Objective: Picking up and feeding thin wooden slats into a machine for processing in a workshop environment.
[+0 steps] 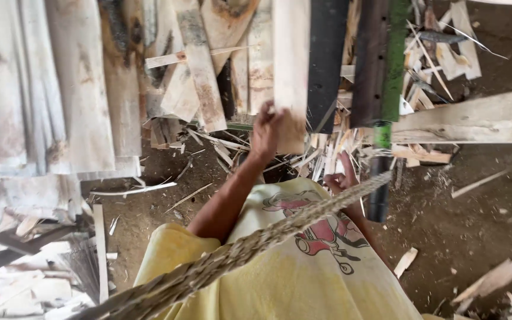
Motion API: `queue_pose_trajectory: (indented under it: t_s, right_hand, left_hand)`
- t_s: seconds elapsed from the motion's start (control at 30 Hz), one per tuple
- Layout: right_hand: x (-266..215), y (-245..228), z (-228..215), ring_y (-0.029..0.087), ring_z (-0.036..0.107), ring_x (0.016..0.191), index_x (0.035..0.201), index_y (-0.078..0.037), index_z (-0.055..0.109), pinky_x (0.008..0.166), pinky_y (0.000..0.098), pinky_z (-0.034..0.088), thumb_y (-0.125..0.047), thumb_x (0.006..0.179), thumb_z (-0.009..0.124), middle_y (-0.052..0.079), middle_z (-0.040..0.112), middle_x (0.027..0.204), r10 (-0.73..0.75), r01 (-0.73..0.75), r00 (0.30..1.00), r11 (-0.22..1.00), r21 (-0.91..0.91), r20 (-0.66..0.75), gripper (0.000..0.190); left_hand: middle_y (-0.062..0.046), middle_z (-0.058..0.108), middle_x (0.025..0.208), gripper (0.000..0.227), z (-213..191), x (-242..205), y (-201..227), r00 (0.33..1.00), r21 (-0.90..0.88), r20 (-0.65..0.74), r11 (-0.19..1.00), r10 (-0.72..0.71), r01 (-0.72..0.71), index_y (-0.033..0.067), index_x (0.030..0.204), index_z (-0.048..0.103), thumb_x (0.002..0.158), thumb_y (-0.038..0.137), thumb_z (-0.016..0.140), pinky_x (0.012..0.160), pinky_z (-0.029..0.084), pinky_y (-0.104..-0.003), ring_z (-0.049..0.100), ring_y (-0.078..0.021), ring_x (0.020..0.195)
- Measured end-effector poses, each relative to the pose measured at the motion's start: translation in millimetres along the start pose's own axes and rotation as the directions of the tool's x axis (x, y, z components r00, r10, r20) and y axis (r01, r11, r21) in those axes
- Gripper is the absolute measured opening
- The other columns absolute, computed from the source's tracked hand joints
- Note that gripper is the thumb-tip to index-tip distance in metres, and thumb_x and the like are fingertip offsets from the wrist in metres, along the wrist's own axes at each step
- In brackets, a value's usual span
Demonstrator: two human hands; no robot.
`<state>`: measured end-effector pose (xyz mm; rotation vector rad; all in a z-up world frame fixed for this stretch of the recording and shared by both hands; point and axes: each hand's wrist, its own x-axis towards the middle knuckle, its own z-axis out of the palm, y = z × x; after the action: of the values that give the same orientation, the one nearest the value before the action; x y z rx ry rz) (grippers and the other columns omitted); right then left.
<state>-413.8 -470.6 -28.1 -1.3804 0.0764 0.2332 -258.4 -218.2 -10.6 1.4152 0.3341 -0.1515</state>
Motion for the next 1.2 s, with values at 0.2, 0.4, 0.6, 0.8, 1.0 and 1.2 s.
queue_pose_trajectory:
  t_s: [0.2,0.4,0.6,0.8,1.0,1.2]
  right_hand:
    - [46.3,0.1,48.4,0.034,0.067,0.115,0.154,-0.004,0.044,0.092,0.0416,0.060,-0.011,0.087,0.076,0.026,0.055,0.148,-0.315,0.455,0.888,0.513,-0.728,0.334,0.075]
    - [44.9,52.5,30.6,0.018,0.077,0.102,0.130,-0.007,0.064,0.089,0.0333,0.066,-0.015,0.101,0.070,0.012,0.074,0.124,0.134,0.125,0.963,0.545,-0.829,0.234,0.030]
    - [39.4,64.7,21.9,0.022,0.076,0.103,0.145,-0.010,0.052,0.086,0.0341,0.065,-0.013,0.094,0.068,0.015,0.068,0.133,0.216,0.063,0.954,0.538,-0.841,0.209,0.053]
    - [41.7,59.8,21.3,0.025,0.076,0.105,0.160,-0.012,0.040,0.084,0.0348,0.064,-0.011,0.087,0.066,0.018,0.063,0.141,0.300,-0.027,0.942,0.520,-0.854,0.152,0.077]
    - [32.6,22.2,14.0,0.037,0.058,0.128,0.160,-0.010,0.026,0.080,0.0407,0.066,0.000,0.078,0.066,0.028,0.025,0.165,0.293,-0.192,0.956,0.547,-0.815,-0.029,0.092]
    - [21.9,34.8,-55.0,0.042,0.061,0.127,0.156,0.001,0.039,0.105,0.0525,0.056,-0.022,0.093,0.066,0.031,0.053,0.146,0.369,-0.326,0.914,0.915,0.236,-0.170,0.072]
  left_hand:
    - [-0.013,0.064,0.125,0.031,-18.8,-30.2,-92.1,0.999,-0.344,0.037,0.939,0.020,-0.006,0.0041,0.131,0.058,0.102,0.010,0.068,0.109,0.051,-0.040,0.061,-0.0218,0.117]
    - [-0.017,0.067,0.096,0.028,-56.7,-13.1,-55.7,0.998,-0.287,-0.054,0.957,0.015,-0.030,-0.0013,0.123,0.057,0.104,0.012,0.072,0.067,0.058,-0.041,0.063,-0.0240,0.080]
    - [-0.018,0.071,0.101,0.046,-196.3,53.3,48.2,0.869,0.118,-0.472,0.988,0.148,-0.104,0.0040,0.127,0.058,0.096,0.036,0.069,0.066,0.071,-0.045,0.075,-0.0281,0.086]
    - [-0.021,0.060,0.141,0.071,-215.1,77.4,76.9,0.562,0.892,-0.426,0.434,0.709,0.129,0.0043,0.149,0.044,0.093,0.037,0.072,0.102,0.050,-0.062,0.057,-0.0409,0.125]
    - [-0.026,0.028,0.160,0.114,-144.4,77.9,19.6,0.925,0.952,-0.301,0.127,0.230,0.278,0.0021,0.156,0.028,0.079,0.076,0.068,0.112,0.026,-0.071,0.027,-0.0466,0.152]
    - [-0.019,0.052,0.147,0.089,-150.6,74.5,15.9,0.925,0.914,-0.363,0.236,0.110,0.331,-0.0005,0.156,0.031,0.087,0.043,0.067,0.104,0.045,-0.053,0.054,-0.0315,0.127]
